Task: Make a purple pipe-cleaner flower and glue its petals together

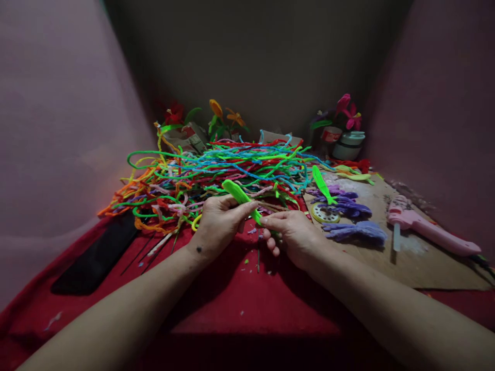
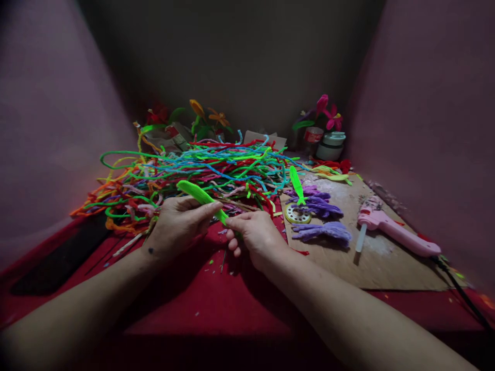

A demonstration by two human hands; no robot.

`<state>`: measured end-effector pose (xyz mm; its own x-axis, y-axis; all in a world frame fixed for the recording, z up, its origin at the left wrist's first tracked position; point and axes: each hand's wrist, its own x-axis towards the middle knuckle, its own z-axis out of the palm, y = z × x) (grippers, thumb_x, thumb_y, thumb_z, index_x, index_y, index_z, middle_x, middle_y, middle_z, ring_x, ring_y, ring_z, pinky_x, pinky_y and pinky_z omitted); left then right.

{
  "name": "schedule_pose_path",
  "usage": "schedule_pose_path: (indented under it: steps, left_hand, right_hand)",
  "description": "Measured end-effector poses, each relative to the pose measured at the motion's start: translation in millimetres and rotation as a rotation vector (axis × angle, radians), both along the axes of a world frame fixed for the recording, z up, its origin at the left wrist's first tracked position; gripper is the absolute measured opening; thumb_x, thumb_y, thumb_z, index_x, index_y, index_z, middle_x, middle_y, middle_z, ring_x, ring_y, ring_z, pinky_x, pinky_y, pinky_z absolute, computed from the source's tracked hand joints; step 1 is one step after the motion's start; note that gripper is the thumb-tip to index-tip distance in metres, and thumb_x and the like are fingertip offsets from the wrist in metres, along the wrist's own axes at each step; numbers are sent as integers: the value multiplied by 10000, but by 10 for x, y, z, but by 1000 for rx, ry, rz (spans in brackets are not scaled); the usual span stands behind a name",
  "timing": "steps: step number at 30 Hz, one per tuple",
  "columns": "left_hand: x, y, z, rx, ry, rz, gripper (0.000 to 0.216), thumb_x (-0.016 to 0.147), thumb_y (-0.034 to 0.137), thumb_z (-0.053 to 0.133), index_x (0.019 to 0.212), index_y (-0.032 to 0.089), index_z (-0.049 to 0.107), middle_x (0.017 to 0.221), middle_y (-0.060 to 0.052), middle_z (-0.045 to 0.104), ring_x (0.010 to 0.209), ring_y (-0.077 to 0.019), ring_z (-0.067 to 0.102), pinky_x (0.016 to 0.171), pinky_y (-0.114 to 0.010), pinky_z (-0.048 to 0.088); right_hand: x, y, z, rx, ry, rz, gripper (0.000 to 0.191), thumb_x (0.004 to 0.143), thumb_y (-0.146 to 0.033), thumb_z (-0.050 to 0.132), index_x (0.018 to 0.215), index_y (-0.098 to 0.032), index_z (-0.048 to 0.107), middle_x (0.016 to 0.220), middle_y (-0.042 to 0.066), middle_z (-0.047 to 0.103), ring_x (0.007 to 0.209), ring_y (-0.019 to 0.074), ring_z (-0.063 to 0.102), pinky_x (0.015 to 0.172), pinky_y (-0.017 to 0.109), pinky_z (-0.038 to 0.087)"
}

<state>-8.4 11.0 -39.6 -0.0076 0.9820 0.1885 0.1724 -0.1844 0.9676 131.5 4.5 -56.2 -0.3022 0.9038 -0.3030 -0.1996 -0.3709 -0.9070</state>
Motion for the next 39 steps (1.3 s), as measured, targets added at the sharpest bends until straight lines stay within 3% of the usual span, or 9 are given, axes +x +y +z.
schedule_pose_path:
  steps: [8,14,16,19,21,23,28,32,39]
  left_hand:
    - [16,-42,117,-65,-39,12,271,707,223,624,486,124,503,377,58,424,332,-33,341,347,-176,237]
    - [-125,91,77,-275,-42,-159,338,761,410,551,553,161,455,381,75,339,297,-46,263,314,-204,179]
    - [-193,124,112,-90,28,-34,268,769,420,543,708,160,519,469,62,410,352,-60,334,349,-205,257]
    - [-248,100,193,473,344,248,272,743,339,605,968,194,554,745,-4,577,623,-117,521,586,-263,430]
    - [-243,59,216,809,662,239,279,729,279,631,1000,233,584,909,-31,617,870,-179,535,801,-344,411]
    - [-214,33,191,966,945,61,215,756,258,603,970,244,616,966,-35,638,992,-215,503,901,-395,347]
    - [-153,81,16,933,1199,-316,173,853,232,462,921,179,613,932,-47,668,873,-164,563,888,-371,354]
    - [-179,96,-50,860,1220,-369,203,863,175,415,878,149,617,764,-45,667,727,-147,578,765,-322,408]
    - [-195,39,-54,787,1228,-357,212,802,91,428,823,153,630,688,-45,637,651,-154,567,605,-261,430]
  right_hand:
    - [19,-1,35,50,-4,45,111,743,-140,561,635,-116,564,519,2,568,366,74,496,325,174,379]
    - [56,33,46,65,-65,24,109,728,-146,560,621,-127,562,513,-5,555,355,69,485,304,166,376]
    - [63,46,46,80,-79,14,114,718,-142,560,606,-127,556,515,0,560,354,72,487,297,166,376]
    - [69,59,50,76,-122,-1,118,705,-141,549,588,-128,552,493,1,559,340,78,482,283,170,369]
    - [73,67,50,84,-154,11,125,697,-151,547,574,-131,560,466,-2,553,327,82,474,277,173,363]
    - [80,76,46,120,-190,36,154,686,-153,545,534,-137,561,441,-1,549,315,82,465,274,176,354]
    - [96,86,34,195,-262,104,228,677,-135,507,454,-154,550,362,-7,515,276,79,432,266,174,330]
    - [99,80,60,225,-276,108,222,661,-142,531,440,-155,539,369,-13,512,270,73,429,247,163,319]
    - [119,82,94,220,-304,121,204,662,-151,568,459,-141,541,365,-25,500,267,73,425,241,161,310]
